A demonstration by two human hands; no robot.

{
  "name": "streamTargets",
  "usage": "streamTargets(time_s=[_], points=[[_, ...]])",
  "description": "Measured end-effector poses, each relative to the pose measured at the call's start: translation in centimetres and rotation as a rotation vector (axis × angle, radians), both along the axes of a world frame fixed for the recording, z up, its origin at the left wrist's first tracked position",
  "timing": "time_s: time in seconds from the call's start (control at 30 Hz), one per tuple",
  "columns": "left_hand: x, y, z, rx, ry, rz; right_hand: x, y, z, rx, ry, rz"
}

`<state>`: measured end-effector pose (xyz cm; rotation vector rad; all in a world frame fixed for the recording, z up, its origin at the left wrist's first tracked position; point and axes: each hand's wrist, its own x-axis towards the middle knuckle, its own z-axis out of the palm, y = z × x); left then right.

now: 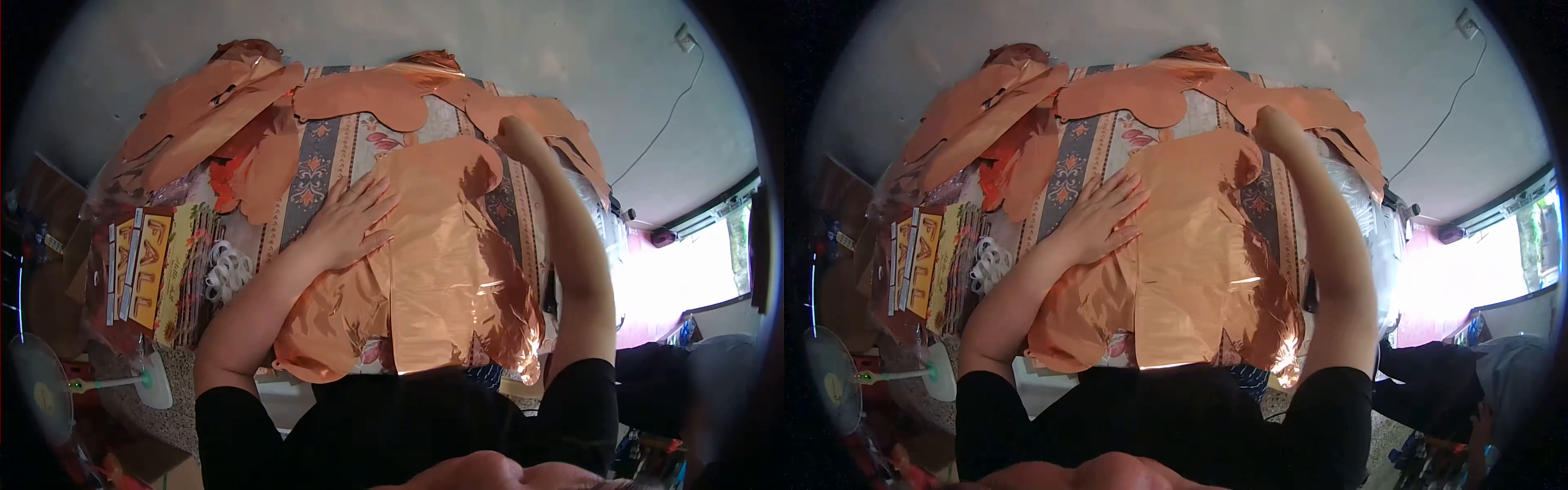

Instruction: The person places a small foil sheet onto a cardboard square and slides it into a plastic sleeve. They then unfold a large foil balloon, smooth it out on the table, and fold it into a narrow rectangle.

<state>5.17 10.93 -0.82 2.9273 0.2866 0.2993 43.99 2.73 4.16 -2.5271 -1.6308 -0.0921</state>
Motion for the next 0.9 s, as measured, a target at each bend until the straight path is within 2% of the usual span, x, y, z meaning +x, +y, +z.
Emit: streamTargets(time_s=[0.03, 0.1, 0.13, 0.17, 0.2, 0.23, 0.27, 0.33, 0.4, 0.43, 0.47, 0.5, 0.53, 0.63, 0.7, 0.73, 0.8, 0.83, 0.9], points=[[0.0, 0.0, 0.0, 0.000, -0.008, 0.002, -2.8, -2.1, 3.4, -0.080, 0.053, 0.076], [-0.1, -0.2, 0.5, -0.012, -0.008, 0.002, -4.9, -6.2, 5.2, -0.233, 0.094, 0.187], [-0.1, -0.3, 0.5, -0.026, -0.009, 0.005, -5.8, -8.5, 5.8, -0.382, 0.149, 0.416], [-0.2, -0.3, 0.5, -0.026, -0.011, 0.010, -8.9, -10.7, 7.4, -0.567, 0.524, 0.250], [-0.2, -0.3, 0.5, -0.021, -0.010, 0.013, -8.2, -13.1, 5.0, -0.560, 0.550, 0.656], [-0.1, -0.3, 0.4, -0.016, -0.010, 0.013, -11.5, -14.3, 6.8, -0.841, 0.561, 0.627], [-0.1, -0.3, 0.3, -0.018, -0.012, 0.012, -13.2, -15.5, 6.7, -0.994, 0.589, 0.676], [-0.1, -0.3, 0.2, -0.008, -0.022, 0.011, -14.3, -16.0, 7.7, -1.094, 0.601, 0.664], [-0.2, -0.4, 0.3, -0.023, -0.015, 0.010, -11.8, -14.2, 8.7, -0.827, 0.770, 0.697], [-0.1, -0.3, 0.5, -0.029, -0.010, 0.014, -9.7, -12.6, 8.4, -0.684, 0.627, 0.722], [-0.1, -0.3, 0.6, -0.023, -0.013, 0.011, -9.0, -10.4, 9.1, -0.676, 0.726, 0.361], [-0.1, -0.3, 0.6, -0.025, -0.007, 0.012, -6.9, -8.1, 8.2, -0.524, 0.533, 0.282], [-0.1, -0.3, 0.5, -0.028, 0.000, 0.014, -4.7, -5.7, 6.3, -0.383, 0.212, 0.312], [-0.1, -0.3, 0.2, -0.009, -0.021, 0.014, -1.4, -0.6, 4.0, -0.280, 0.253, 0.413], [-0.1, -0.1, 0.2, -0.008, -0.014, 0.014, 0.3, 1.6, 1.1, -0.028, 0.060, 0.070], [-0.1, -0.1, 0.2, -0.006, -0.009, 0.011, 0.1, 1.9, 0.6, -0.031, 0.061, 0.071], [-0.1, -0.1, 0.2, -0.020, -0.012, 0.010, -0.4, 3.0, -0.3, 0.244, -0.014, -0.033], [-0.1, -0.2, 0.3, -0.034, -0.016, 0.008, -1.0, 3.3, -0.2, 0.242, -0.013, -0.031], [-0.1, -0.2, 0.5, -0.033, -0.008, 0.011, -2.1, 3.2, -0.1, -0.010, -0.102, -0.043]])
